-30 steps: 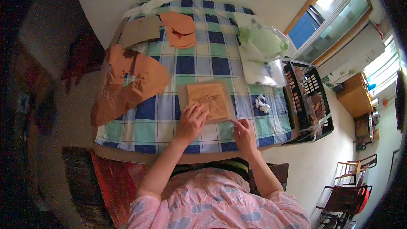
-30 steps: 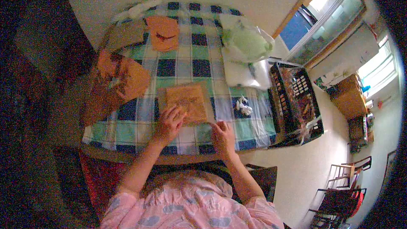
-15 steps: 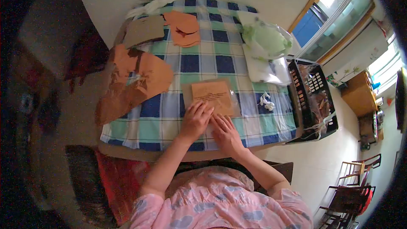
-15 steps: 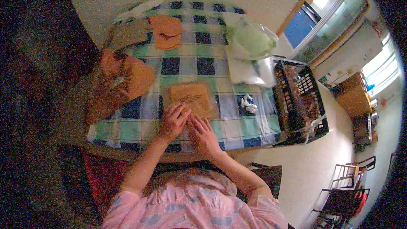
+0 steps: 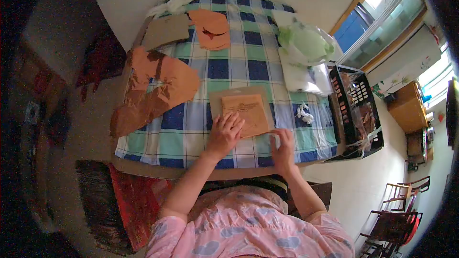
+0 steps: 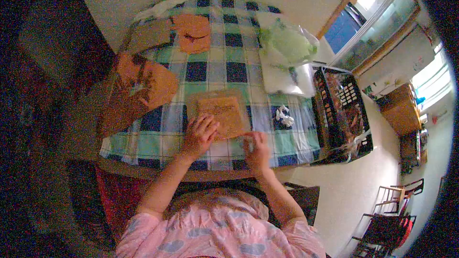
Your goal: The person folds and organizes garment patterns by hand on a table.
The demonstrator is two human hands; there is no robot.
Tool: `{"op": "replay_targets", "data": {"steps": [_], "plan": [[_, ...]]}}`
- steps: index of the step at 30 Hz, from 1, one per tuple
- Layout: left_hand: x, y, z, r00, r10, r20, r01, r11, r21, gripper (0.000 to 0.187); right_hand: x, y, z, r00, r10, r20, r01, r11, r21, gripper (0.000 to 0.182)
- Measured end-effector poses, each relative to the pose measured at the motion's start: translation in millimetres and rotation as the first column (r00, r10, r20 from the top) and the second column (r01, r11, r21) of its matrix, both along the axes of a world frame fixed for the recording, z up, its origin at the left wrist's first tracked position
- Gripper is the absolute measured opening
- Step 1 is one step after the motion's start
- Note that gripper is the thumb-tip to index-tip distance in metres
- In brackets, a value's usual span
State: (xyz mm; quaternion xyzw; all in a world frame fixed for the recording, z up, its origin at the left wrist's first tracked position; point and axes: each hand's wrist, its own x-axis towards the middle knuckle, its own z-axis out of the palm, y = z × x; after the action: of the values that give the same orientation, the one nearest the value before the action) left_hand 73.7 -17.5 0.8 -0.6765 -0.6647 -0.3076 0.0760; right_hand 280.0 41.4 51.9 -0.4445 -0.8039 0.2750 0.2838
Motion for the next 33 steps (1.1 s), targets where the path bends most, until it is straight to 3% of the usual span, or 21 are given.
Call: {"op": "replay_targets", "data": {"steps": [3,6,13,19,22,25,27,30,33], "plan": [[-1.0,2.5,4.0,1.000,-0.024,-0.018,0.024,0.999,0.034,0.038,14.7,31.6,-14.3,0.981,-0.085,0.175,0.052,0.981,0.185,0.018],[-0.1,-2.9,22.4,0.996,-0.071,0.056,0.070,0.997,0.010,0.043,14.1,37.8,-20.4,0.980,-0.065,0.189,0.038,0.989,0.140,0.016],[0.5,0.5,6.3,0.999,-0.033,0.009,0.032,0.999,0.021,0.046,12.5,41.1,-26.0,0.990,-0.088,0.111,0.071,0.987,0.142,0.012],[1.8,0.8,6.6,1.000,-0.009,0.027,0.009,1.000,-0.011,0.043,10.0,41.2,-22.2,0.992,-0.101,0.081,0.097,0.993,0.061,0.014],[4.6,0.9,9.9,1.000,0.025,0.009,-0.025,0.999,-0.034,0.045,8.0,40.6,-14.2,0.991,-0.098,0.087,0.105,0.992,-0.076,0.015],[13.1,-0.4,25.9,0.998,0.067,-0.018,-0.068,0.997,-0.040,0.046,6.9,41.0,-12.5,0.990,-0.109,0.092,0.115,0.991,-0.068,0.017],[24.9,3.0,44.3,0.994,0.092,-0.051,-0.092,0.996,-0.001,0.046,8.0,41.9,-14.3,0.992,-0.120,0.051,0.126,0.979,-0.159,0.018],[42.0,18.8,31.5,0.999,-0.024,-0.030,0.026,0.998,0.061,0.038,9.7,42.2,-18.8,0.988,-0.153,0.018,0.152,0.957,-0.245,0.018],[47.2,30.8,28.7,1.000,-0.019,0.001,0.019,1.000,0.005,0.032,11.4,46.5,-23.9,0.987,-0.150,0.049,0.158,0.959,-0.236,0.018]]}}
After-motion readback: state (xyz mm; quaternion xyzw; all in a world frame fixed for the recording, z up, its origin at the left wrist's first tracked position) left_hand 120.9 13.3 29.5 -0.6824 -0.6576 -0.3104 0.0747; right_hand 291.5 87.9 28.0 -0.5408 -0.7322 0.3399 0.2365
